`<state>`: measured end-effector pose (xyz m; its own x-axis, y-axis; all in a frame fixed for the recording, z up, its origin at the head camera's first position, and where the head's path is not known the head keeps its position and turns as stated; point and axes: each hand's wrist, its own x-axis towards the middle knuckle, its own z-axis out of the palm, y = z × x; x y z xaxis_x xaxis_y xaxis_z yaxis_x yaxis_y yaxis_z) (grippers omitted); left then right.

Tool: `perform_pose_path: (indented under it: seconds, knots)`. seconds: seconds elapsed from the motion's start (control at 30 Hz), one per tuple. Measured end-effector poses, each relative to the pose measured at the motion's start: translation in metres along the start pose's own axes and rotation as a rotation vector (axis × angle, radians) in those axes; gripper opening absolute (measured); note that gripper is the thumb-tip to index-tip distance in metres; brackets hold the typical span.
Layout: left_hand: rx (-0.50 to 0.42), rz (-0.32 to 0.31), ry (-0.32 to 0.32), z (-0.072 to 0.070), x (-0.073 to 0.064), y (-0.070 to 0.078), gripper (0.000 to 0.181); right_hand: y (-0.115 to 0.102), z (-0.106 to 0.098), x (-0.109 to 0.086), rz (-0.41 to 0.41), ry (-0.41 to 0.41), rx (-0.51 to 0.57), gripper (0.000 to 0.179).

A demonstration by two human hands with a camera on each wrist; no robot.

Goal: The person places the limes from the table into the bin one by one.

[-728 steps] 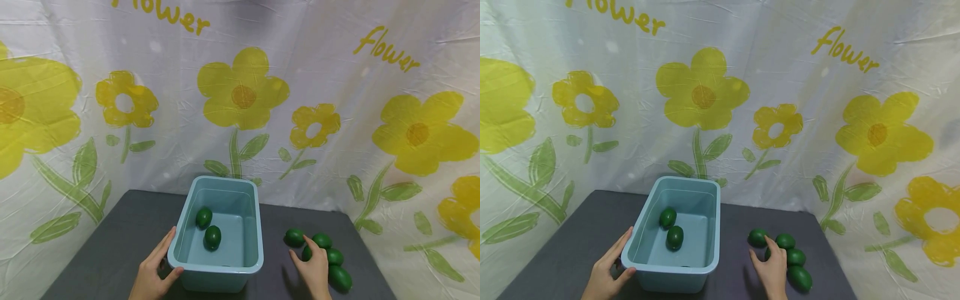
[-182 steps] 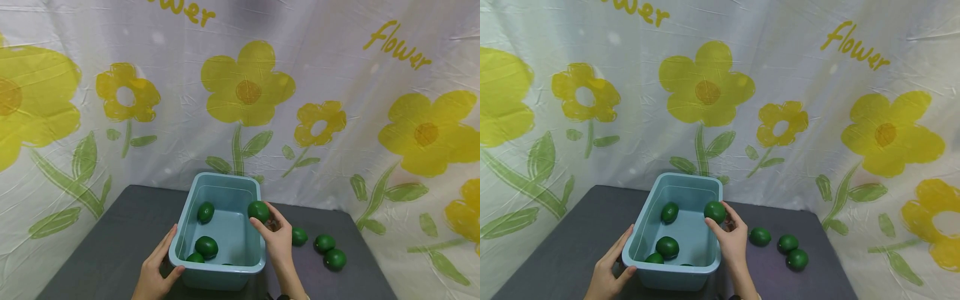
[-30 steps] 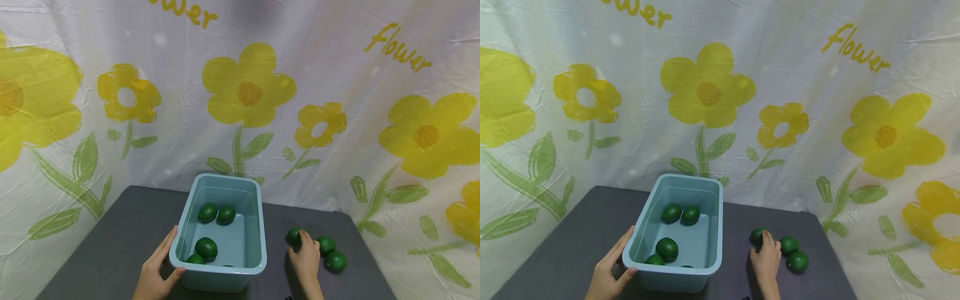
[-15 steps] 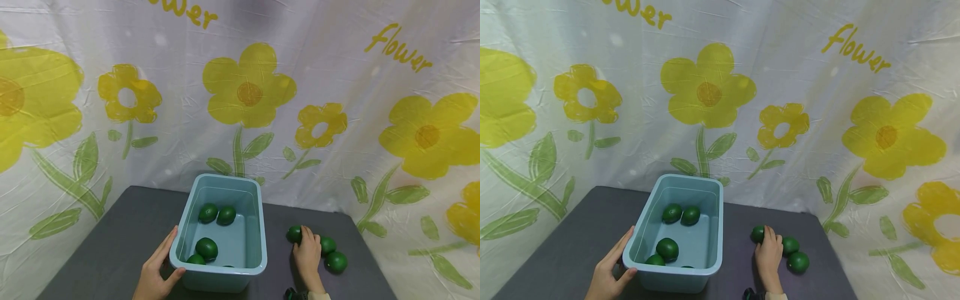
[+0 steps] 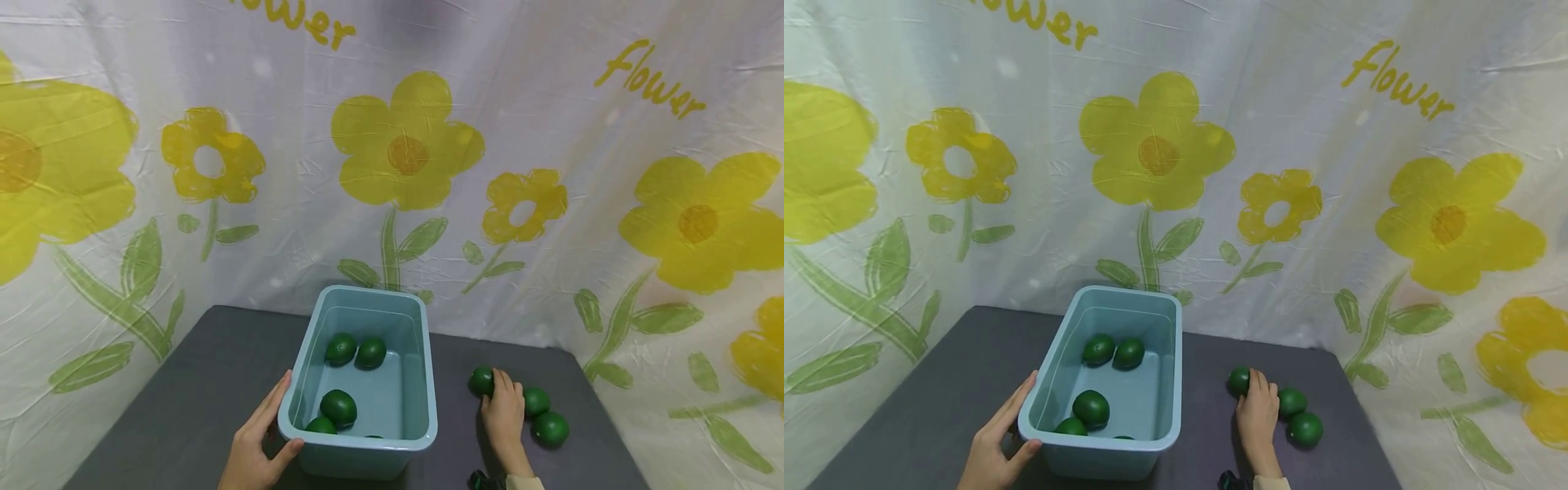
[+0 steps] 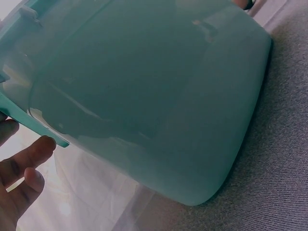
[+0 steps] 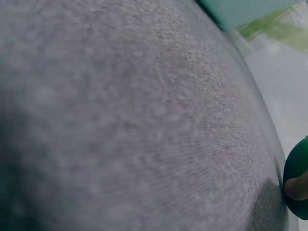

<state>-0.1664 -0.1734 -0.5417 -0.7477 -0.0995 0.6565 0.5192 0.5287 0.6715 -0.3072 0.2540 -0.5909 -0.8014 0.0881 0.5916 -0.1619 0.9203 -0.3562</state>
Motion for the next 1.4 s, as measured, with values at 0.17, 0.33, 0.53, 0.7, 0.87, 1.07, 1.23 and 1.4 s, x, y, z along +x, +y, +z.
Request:
perform_pose_path:
  seconds: [0.17,0.33,0.53,0.7,0.87,1.07,1.23,1.4]
  knots:
    - [-0.003,0.002,-0.002,0.001,-0.001,0.0,0.088,-0.002,-0.004,-0.006,0.021,-0.034,0.023,0.061]
    - [0.005,-0.028,0.0,0.001,-0.001,0.002,0.088,-0.008,-0.01,-0.011,0.089,-0.069,0.088,0.063]
    - [0.004,-0.025,0.001,0.0,0.0,0.002,0.087,-0.014,-0.017,-0.016,0.213,-0.072,0.18,0.061]
    - [-0.001,-0.013,0.001,0.0,0.001,0.003,0.086,-0.019,-0.024,-0.021,0.309,-0.07,0.257,0.061]
    - [0.005,-0.031,-0.006,0.0,0.001,0.005,0.087,-0.027,-0.032,-0.027,0.39,-0.096,0.275,0.061]
    - [0.013,-0.052,-0.012,0.0,0.001,0.006,0.087,-0.039,-0.045,-0.029,0.488,-0.109,0.348,0.061]
    - [0.007,-0.04,-0.009,0.0,0.001,0.005,0.087,-0.049,-0.054,-0.029,0.55,-0.09,0.384,0.061]
    - [0.008,-0.041,-0.006,0.0,0.001,0.004,0.087,-0.063,-0.065,-0.027,0.578,-0.098,0.438,0.064]
